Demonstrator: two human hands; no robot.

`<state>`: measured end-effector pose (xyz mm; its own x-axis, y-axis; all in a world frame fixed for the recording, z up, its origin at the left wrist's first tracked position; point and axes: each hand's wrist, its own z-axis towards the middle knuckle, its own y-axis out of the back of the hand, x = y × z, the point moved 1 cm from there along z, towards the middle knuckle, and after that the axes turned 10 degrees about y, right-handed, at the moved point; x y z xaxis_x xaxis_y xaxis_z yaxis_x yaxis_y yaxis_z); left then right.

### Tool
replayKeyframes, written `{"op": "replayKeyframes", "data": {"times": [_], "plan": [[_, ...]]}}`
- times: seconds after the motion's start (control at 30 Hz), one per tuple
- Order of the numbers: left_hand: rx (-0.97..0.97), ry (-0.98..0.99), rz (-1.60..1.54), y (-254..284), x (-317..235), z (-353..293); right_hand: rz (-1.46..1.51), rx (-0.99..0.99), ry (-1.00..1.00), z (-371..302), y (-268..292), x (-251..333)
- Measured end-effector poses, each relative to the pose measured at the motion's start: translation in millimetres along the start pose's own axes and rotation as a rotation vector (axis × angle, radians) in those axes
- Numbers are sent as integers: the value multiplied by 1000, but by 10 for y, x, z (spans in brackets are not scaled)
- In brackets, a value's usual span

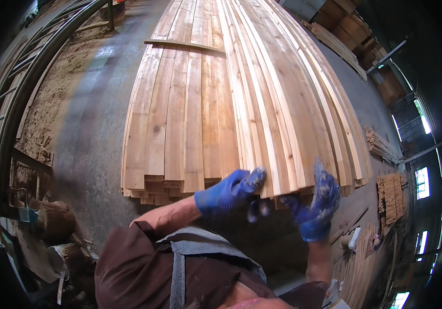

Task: The person walks through a workshop and picks up long wooden planks from a stack. They carry the planks to a metal rack and place them on top of other planks, repeating this process several times.

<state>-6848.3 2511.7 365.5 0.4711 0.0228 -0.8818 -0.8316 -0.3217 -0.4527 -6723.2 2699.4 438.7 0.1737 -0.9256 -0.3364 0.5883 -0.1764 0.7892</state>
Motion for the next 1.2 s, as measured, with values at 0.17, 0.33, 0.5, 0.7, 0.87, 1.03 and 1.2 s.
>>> {"op": "replayKeyframes", "data": {"times": [0.17, 0.33, 0.5, 0.7, 0.87, 1.03, 1.2], "plan": [[49, -42, -93, 336, -117, 276, 279, -116, -95, 458, -291, -60], [-9, -11, -88, 436, 16, 386, 470, -102, -244, 425, -468, 81], [-72, -52, -49, 419, -104, 317, 555, -53, -361, 595, -405, 260], [-85, -66, -18, 526, 158, 485, 407, -39, -288, 550, -564, 370], [-101, -45, -25, 655, 222, 496, 493, 80, -550, 634, -579, 520], [-107, -80, -123, 680, 460, 646, 623, -4, -705, 588, -717, 707], [-62, -138, -197, 530, 666, 874, 490, -170, -533, 341, -897, 655]]}}
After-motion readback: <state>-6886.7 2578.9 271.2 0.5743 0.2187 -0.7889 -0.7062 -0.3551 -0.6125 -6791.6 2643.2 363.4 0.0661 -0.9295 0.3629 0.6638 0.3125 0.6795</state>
